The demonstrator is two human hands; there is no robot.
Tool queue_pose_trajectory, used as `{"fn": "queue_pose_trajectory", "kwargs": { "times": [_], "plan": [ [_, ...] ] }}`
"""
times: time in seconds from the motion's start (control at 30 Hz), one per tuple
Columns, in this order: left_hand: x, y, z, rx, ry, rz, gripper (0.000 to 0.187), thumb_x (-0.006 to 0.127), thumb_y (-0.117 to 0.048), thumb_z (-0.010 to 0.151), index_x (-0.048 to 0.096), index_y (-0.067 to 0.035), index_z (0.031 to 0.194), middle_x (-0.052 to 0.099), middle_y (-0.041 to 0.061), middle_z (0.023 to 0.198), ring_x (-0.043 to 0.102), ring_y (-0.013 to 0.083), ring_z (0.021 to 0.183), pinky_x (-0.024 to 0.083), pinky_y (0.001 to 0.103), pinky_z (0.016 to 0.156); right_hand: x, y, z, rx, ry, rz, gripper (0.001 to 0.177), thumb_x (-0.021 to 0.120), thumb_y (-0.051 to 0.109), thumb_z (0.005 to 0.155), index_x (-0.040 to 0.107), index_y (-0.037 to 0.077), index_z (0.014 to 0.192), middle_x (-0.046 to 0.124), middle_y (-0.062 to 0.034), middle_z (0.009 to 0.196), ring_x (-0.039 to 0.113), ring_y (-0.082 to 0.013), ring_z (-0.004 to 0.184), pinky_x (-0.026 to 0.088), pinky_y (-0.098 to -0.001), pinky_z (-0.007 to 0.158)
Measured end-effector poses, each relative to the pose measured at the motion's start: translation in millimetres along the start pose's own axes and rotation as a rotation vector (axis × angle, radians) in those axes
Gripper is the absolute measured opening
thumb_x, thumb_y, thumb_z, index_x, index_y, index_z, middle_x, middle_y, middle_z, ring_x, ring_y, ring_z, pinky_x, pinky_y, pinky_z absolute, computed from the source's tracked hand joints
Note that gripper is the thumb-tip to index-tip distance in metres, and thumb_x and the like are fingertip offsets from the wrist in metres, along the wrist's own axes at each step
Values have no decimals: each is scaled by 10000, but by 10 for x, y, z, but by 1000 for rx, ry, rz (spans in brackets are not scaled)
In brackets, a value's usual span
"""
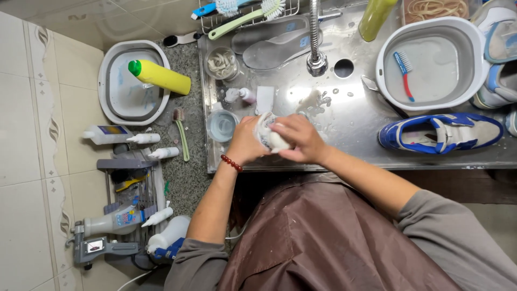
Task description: Cleaning the sole and exterior of a blue and white sneaker using a brush and soapy water.
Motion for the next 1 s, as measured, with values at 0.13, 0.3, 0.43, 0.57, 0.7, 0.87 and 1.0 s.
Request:
{"fn": "queue_pose_trajectory", "kwargs": {
  "times": [0.13,0.3,0.43,0.57,0.7,0.87,1.0],
  "plan": [
    [31,173,-4,35,-50,-3,876,949,-241,403,679,-68,1219,742,115,1133,656,330,1094,520,408,977,-45,-213,-5,107,40,-96,633,773,353,804,631,63,1348,676,-134,1210,626,-350,979,471,-451,879],
    [-97,-40,-29,18,31,11,826,963,-233,441,697,-77,1208,746,110,1098,653,332,1082,531,405,955,-41,-241,-181,18,59,-30,596,796,358,824,642,75,1325,658,-151,1236,623,-326,974,459,-459,894],
    [44,103,-13,82,-19,-39,928,966,-248,396,662,-53,1251,728,123,1123,651,334,1068,521,398,955,-32,-228,-163,191,84,-153,638,800,389,802,646,86,1341,667,-142,1222,627,-347,1005,471,-460,905],
    [-11,160,-9,105,23,142,812,994,-277,533,669,-98,1255,748,96,1133,684,293,1099,523,386,1015,-11,-172,-279,31,-6,-40,635,764,374,834,604,56,1360,637,-172,1275,619,-368,1107,468,-472,955],
    [-26,109,0,16,-50,50,1022,1005,-332,443,605,-29,1333,746,138,1121,699,301,1055,545,394,945,-23,-559,-545,300,-14,-125,638,709,355,874,595,10,1398,652,-171,1288,617,-379,1140,496,-457,1003],
    [-95,26,-9,-91,-112,32,997,1009,-339,487,605,-17,1339,739,164,1142,735,301,1060,580,384,896,119,-362,-331,145,-87,-24,673,711,407,841,587,10,1371,645,-193,1244,624,-401,1107,491,-467,968],
    [-36,120,-68,-140,-119,-41,1011,982,-384,477,589,-11,1330,757,143,1153,757,268,1077,582,368,930,90,-768,-665,360,-11,-137,617,697,389,894,599,47,1399,668,-171,1254,667,-373,1143,553,-428,972]
  ]
}}
Point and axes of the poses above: each hand's wrist, its own z-axis towards the middle knuckle, its own x-axis out of the palm, y = z × x, the point moved 4 cm from there along z, towards the middle knuckle
